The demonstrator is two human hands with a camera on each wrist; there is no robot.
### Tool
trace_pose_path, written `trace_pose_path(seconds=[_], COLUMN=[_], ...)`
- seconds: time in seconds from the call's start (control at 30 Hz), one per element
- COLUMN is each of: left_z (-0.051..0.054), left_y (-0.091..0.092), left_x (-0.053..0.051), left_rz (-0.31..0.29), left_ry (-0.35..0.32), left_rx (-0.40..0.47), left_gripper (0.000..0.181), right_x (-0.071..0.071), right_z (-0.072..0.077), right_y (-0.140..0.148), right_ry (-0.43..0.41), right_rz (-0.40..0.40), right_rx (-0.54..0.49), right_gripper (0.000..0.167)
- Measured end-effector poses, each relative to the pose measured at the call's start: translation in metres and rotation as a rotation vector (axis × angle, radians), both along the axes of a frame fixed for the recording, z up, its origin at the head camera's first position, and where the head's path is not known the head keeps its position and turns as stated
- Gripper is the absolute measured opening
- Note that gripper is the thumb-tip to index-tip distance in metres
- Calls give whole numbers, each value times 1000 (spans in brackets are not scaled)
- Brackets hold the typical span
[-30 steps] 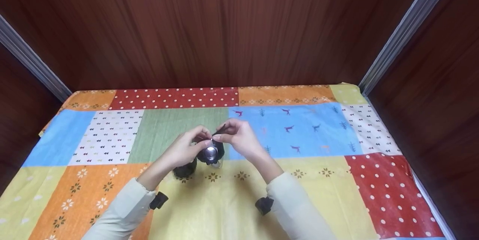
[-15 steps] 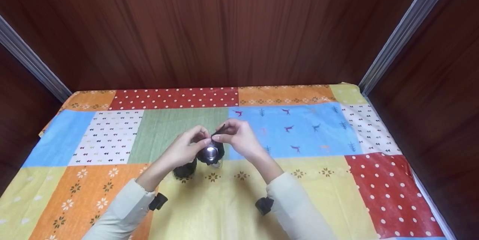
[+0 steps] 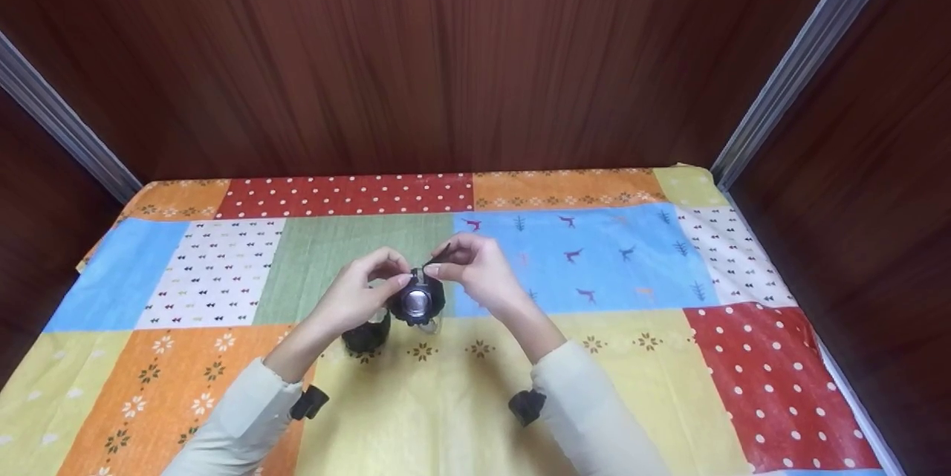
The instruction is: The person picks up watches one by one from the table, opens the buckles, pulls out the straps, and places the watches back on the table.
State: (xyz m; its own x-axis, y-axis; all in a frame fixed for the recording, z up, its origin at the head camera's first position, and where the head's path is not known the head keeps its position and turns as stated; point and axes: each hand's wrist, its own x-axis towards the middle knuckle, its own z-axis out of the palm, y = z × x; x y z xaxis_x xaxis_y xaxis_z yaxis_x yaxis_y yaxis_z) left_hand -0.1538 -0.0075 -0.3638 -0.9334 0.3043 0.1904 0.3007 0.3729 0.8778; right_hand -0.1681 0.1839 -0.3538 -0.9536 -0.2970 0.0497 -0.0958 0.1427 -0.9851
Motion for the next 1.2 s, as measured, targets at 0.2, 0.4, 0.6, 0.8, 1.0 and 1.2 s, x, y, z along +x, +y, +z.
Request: trace_pose_path(seconds=[0.2,0.4,0.6,0.8,1.0,1.2], left_z=[-2,-4,-9,-11,-11,-11], left_y=[-2,-7,-10,-12,-11,-10], left_x=[1,1,-1,-2,-2,-1], left_rz=[30,47,75,89,109,106], left_ry=[-5,-48,-15,24,-3,15], left_rx=[4,-11,-35,-33,-39,-43], left_gripper=[7,29,30,24,22,20], right_x=[0,0,0,-2,-3,-3], right_z=[-1,0,0,0,0,-1], right_y=[1,3,3,2,0,-1], right_ry=[4,2,9,14,35,52], right_rz=[-29,-56,-64,-57,-12,21], right_rx=[-6,12,18,19,42,74], right_gripper=[22,22,24,27,29,30])
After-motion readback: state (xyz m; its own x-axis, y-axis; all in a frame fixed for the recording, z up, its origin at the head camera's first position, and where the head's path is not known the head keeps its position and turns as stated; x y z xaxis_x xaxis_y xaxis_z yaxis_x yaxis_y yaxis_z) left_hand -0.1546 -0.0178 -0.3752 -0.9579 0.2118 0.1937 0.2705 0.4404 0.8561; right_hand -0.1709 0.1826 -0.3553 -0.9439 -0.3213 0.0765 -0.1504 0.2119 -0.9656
